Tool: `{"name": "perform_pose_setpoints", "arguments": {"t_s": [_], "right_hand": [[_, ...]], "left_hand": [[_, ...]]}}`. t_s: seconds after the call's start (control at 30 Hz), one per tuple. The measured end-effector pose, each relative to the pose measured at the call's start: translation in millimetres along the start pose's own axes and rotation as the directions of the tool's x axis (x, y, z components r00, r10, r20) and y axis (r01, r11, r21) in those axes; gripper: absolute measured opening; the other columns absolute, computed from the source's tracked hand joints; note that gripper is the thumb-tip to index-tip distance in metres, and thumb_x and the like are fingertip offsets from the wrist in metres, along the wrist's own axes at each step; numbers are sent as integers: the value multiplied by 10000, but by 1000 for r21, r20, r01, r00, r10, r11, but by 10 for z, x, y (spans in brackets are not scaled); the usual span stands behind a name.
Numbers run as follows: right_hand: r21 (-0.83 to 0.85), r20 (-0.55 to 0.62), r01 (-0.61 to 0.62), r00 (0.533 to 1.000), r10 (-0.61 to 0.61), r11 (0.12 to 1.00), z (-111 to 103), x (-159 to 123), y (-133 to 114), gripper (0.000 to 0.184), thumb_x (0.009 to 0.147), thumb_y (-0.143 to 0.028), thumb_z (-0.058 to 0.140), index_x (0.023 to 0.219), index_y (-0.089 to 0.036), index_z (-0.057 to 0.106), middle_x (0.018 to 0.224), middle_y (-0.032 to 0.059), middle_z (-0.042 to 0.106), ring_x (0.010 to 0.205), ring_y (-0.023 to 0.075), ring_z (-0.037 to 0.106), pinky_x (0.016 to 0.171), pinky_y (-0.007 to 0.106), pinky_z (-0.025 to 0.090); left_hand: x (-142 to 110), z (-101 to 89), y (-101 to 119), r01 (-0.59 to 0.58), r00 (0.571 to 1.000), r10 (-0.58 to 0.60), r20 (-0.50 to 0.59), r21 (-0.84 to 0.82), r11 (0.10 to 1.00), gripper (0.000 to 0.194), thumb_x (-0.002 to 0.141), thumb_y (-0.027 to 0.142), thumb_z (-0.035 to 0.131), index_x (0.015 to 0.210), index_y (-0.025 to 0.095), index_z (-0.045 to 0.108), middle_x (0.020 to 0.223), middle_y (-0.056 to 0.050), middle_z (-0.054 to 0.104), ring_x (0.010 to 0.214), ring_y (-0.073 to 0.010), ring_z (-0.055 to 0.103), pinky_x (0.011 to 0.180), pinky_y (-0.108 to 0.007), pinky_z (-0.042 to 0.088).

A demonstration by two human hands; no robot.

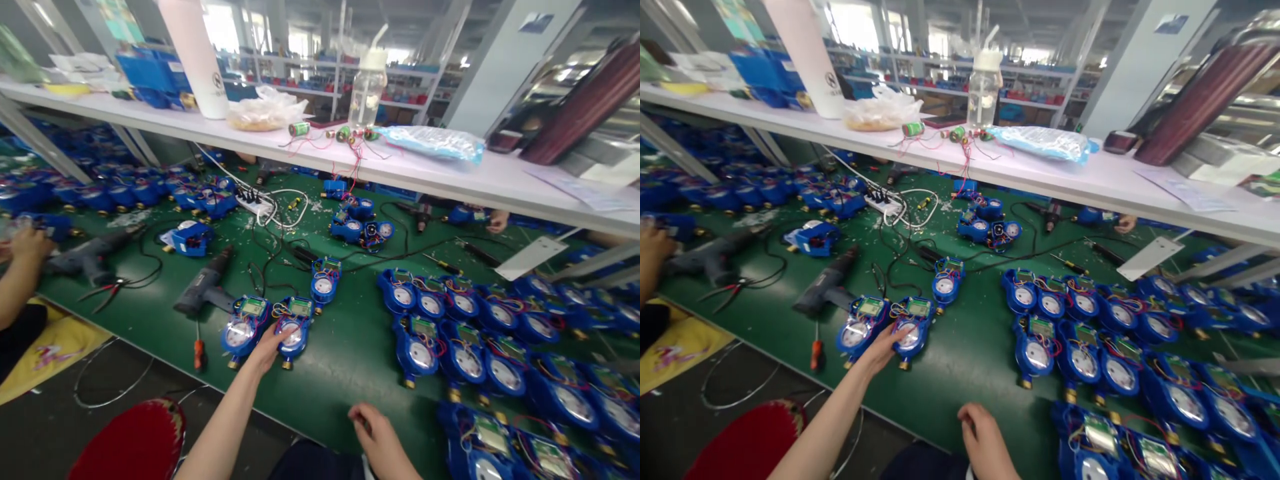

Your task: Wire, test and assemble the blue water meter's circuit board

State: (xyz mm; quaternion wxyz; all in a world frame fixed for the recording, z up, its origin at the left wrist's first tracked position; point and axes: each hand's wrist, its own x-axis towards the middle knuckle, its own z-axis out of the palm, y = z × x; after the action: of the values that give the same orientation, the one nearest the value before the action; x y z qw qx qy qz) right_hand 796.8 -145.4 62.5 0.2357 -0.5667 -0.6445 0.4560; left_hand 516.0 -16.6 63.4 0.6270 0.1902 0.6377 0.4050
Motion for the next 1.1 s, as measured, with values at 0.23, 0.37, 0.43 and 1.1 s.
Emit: {"name": "perform_pose_setpoints", "arguments": {"t_s": [0.23,0.37,0.43,1.1], "right_hand": [[40,-1,-128,992,128,991,-45,-47,53,210,806,-159,402,817,-177,611,788,56,620,740,200,576,705,320,425],[136,-53,-194,978,203,971,11,-101,99,206,807,-198,437,910,-177,614,831,56,631,767,193,594,742,319,457],[200,-102,-240,959,264,950,52,-174,152,287,825,-263,454,1061,-164,585,901,70,639,787,190,611,764,324,486],[513,-620,-423,419,663,747,71,-1081,547,651,729,-386,616,1307,-151,429,1280,155,511,1188,294,512,1016,431,437]], "left_hand": [[-12,33,-60,177,967,-179,184,26,984,287,853,177,649,1134,142,597,1069,-69,675,890,-188,669,796,-395,562],[-309,260,-361,247,935,-252,251,55,968,456,670,177,805,1089,136,630,1019,-90,726,909,-231,689,818,-373,544],[-487,441,-553,277,911,-288,295,80,958,533,567,211,863,1051,137,654,998,-108,742,929,-270,692,813,-365,537],[-1154,1926,-1569,368,774,-399,492,165,915,602,520,230,855,1012,228,507,1045,-46,676,1010,-251,654,812,-332,529]]}}
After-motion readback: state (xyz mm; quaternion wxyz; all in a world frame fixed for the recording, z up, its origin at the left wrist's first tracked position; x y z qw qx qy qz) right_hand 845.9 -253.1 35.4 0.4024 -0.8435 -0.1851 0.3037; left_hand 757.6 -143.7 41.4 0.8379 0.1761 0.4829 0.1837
